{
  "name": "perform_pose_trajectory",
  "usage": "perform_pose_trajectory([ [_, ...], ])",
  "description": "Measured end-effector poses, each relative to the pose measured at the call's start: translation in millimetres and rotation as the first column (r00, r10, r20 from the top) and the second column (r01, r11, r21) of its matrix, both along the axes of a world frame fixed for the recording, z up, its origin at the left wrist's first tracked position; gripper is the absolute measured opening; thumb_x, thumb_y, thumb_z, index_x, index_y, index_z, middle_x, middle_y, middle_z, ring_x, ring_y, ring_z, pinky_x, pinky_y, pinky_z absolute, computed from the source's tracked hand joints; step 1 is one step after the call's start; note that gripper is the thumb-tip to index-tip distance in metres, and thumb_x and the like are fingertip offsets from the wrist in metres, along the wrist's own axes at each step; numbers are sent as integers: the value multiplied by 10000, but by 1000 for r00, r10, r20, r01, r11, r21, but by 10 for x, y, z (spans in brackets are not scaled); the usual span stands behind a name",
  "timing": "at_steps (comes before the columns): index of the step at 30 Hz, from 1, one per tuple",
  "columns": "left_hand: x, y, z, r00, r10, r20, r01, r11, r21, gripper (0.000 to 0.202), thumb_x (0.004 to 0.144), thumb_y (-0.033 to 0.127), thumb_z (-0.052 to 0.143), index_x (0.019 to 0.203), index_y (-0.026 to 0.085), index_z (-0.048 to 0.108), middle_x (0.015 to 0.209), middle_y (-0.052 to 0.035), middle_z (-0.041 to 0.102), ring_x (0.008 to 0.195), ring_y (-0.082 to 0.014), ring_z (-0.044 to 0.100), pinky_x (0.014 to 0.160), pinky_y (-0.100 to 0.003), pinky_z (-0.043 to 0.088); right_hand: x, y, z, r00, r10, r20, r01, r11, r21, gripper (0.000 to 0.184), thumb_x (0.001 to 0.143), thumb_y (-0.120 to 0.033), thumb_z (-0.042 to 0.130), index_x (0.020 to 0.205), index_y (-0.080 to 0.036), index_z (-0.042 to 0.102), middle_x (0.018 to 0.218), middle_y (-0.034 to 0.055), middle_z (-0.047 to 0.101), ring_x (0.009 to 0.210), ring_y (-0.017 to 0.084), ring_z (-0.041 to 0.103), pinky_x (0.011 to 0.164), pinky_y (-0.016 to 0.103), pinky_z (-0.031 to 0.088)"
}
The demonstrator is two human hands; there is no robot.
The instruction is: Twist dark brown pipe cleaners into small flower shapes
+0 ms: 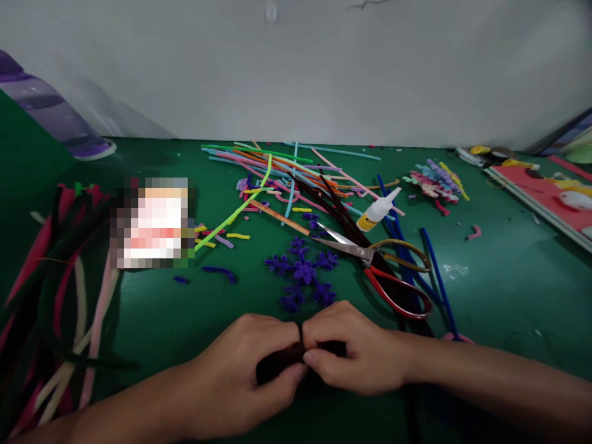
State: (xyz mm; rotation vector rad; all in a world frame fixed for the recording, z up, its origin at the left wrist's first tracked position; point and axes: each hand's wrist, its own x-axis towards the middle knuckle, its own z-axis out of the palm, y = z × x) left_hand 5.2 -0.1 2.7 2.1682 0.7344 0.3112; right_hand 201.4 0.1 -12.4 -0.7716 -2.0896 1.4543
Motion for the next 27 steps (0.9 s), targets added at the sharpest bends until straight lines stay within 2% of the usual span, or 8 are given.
perform_pose_trajectory([
  [8, -13, -9, -39, 998, 32, 52, -33, 999, 9, 150, 865, 184, 466, 716, 178, 448, 600, 46, 482, 531, -82, 431, 517, -181, 316, 14, 16, 35, 1000, -15, 4, 16, 1000, -27, 191, 788, -145, 495, 606, -167, 438, 500, -73, 330, 459, 53, 326, 467, 170, 272],
  [14, -12, 6, -16, 996, 35, 80, -33, 999, -22, 110, 866, 175, 460, 758, 182, 483, 612, 47, 492, 538, -83, 441, 521, -173, 327, 42, 43, 62, 996, 37, -82, -45, 995, -93, 297, 922, -233, 345, 656, -160, 457, 577, -38, 440, 533, 64, 423, 530, 171, 338],
  [20, -13, 8, -27, 997, 54, 62, -54, 999, -6, 173, 854, 181, 478, 688, 178, 430, 584, 52, 463, 518, -79, 420, 509, -174, 313, 29, 29, 51, 1000, -13, -2, 13, 999, -29, 246, 860, -204, 455, 618, -167, 421, 516, -73, 304, 476, 51, 308, 473, 165, 267],
  [27, -18, 9, 0, 998, 55, 44, -55, 998, -6, 169, 869, 219, 478, 708, 170, 471, 609, 39, 507, 544, -88, 449, 529, -179, 338, 37, 22, 68, 997, -73, 11, 74, 997, -33, 259, 859, -184, 433, 604, -169, 395, 527, -64, 338, 485, 54, 331, 483, 169, 280],
])
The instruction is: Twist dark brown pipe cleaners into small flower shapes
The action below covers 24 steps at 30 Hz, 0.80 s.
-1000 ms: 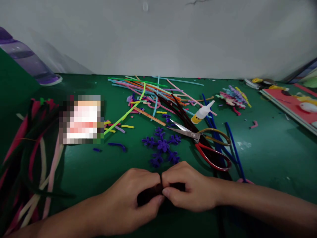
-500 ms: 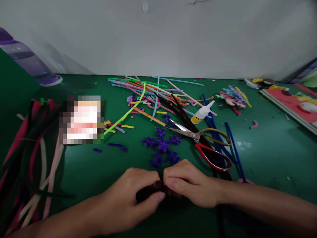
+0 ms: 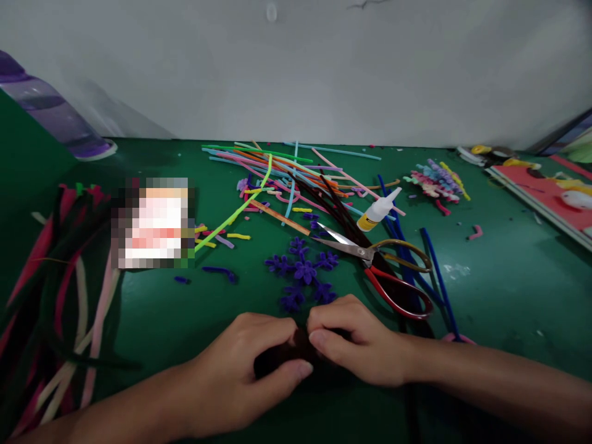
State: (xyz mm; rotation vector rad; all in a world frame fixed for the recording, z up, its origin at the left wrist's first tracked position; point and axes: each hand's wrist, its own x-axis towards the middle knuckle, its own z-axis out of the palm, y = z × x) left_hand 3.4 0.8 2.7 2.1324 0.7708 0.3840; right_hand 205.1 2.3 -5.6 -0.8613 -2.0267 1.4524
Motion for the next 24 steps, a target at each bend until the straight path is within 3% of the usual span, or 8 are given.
perform_pose_trajectory([
  [6, -21, -14, -10, 1000, -4, -6, 4, 1000, -6, 141, 875, 232, 472, 753, 168, 505, 634, 29, 540, 558, -95, 464, 533, -182, 351, 4, 1, -6, 999, -27, -17, 27, 1000, -10, 262, 884, -215, 406, 626, -169, 424, 545, -53, 388, 501, 62, 364, 499, 175, 304],
  [15, 4, -13, -32, 999, 11, 35, -11, 1000, 0, 181, 875, 213, 483, 700, 170, 467, 587, 46, 475, 521, -79, 433, 504, -167, 328, -20, 0, -9, 999, 41, 24, -42, 998, 46, 272, 872, -278, 472, 631, -173, 399, 547, -69, 324, 499, 58, 315, 490, 180, 268],
  [20, 4, 0, -65, 997, -27, 72, 33, 996, -87, 181, 891, 200, 474, 713, 168, 484, 584, 43, 531, 528, -77, 473, 521, -175, 333, -14, 5, -14, 996, 63, 58, -65, 998, 20, 282, 895, -263, 429, 631, -175, 386, 557, -63, 330, 514, 61, 327, 500, 178, 278],
  [24, -5, -10, -83, 996, -43, 75, 49, 995, -81, 203, 886, 198, 493, 687, 168, 469, 558, 45, 548, 507, -73, 478, 506, -179, 320, -15, 5, -25, 996, 74, 54, -75, 997, 20, 283, 887, -262, 444, 623, -173, 391, 538, -68, 318, 498, 57, 321, 490, 174, 273],
])
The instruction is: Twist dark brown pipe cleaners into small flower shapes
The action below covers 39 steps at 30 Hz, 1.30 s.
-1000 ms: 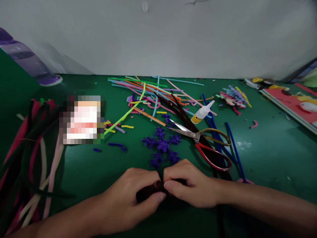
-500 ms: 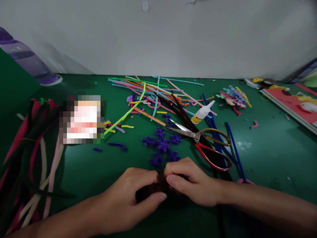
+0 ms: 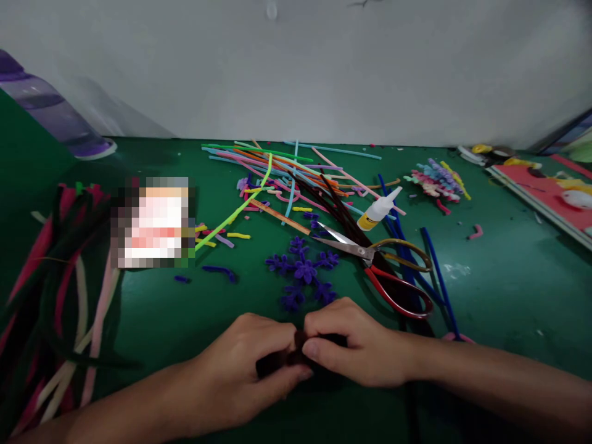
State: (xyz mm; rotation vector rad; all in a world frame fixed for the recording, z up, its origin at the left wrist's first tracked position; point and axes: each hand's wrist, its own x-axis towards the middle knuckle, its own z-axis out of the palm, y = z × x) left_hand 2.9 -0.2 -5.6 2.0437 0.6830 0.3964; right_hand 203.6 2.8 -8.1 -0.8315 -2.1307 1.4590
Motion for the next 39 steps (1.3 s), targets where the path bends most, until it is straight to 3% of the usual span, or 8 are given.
perform_pose_trajectory([
  [7, 3, 7, 65, 999, 29, -23, -28, 999, 21, 187, 883, 231, 488, 709, 165, 506, 602, 28, 567, 535, -86, 482, 521, -185, 339, 8, 6, 23, 999, -36, -26, 35, 999, -29, 291, 886, -263, 445, 615, -172, 395, 536, -70, 307, 496, 57, 308, 478, 172, 268],
  [15, 6, 21, 123, 995, 89, 42, -86, 994, -67, 264, 903, 176, 419, 662, 165, 524, 563, 39, 584, 527, -67, 537, 545, -150, 372, 13, 26, 32, 995, -59, -78, 51, 993, -104, 283, 887, -239, 438, 615, -169, 405, 522, -69, 344, 489, 55, 338, 479, 168, 288],
  [22, -11, 21, 129, 997, 32, 73, -28, 998, -57, 259, 902, 155, 430, 662, 160, 528, 568, 26, 605, 531, -72, 541, 560, -153, 384, 17, 29, 31, 998, -32, -63, 25, 994, -109, 303, 888, -253, 442, 601, -170, 394, 509, -69, 335, 481, 55, 332, 472, 171, 280],
  [31, -18, 18, 115, 998, 52, 19, -51, 998, -29, 214, 887, 231, 457, 690, 168, 513, 600, 36, 555, 553, -83, 497, 544, -173, 352, 27, 29, 28, 993, -70, -97, 57, 989, -134, 292, 900, -267, 434, 626, -165, 436, 520, -65, 369, 488, 57, 365, 484, 163, 299],
  [39, 9, 16, 114, 999, 42, -6, -42, 999, -17, 170, 871, 190, 474, 702, 172, 486, 597, 48, 532, 535, -77, 469, 522, -174, 339, 17, 27, 34, 992, -79, -97, 65, 988, -142, 285, 900, -259, 436, 630, -166, 439, 521, -62, 381, 487, 59, 376, 483, 168, 300],
])
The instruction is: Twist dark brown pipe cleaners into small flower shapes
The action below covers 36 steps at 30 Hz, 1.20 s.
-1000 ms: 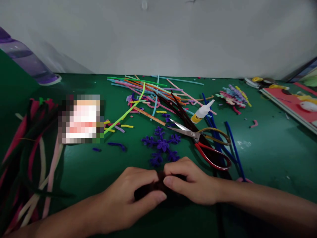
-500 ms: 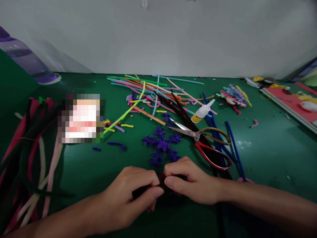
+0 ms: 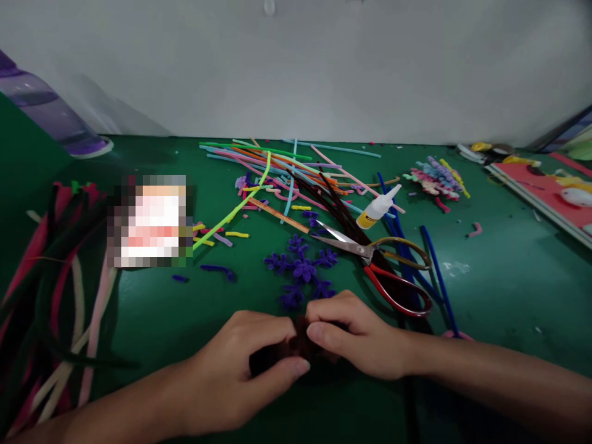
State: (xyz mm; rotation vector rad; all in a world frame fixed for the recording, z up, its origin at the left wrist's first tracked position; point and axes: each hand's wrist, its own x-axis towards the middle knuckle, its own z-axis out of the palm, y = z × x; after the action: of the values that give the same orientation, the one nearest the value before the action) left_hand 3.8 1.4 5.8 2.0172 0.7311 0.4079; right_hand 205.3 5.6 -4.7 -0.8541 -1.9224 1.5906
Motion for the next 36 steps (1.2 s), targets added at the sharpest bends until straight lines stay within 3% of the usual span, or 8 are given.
perform_pose_trajectory([
  [36, 6, -18, 4, 997, -55, -44, 60, 992, 110, 158, 864, 145, 446, 724, 151, 518, 632, 8, 577, 563, -97, 491, 531, -199, 349, -12, -7, -12, 992, 61, 106, -72, 992, 104, 267, 910, -263, 411, 664, -164, 434, 581, -48, 402, 540, 61, 384, 526, 168, 316],
])
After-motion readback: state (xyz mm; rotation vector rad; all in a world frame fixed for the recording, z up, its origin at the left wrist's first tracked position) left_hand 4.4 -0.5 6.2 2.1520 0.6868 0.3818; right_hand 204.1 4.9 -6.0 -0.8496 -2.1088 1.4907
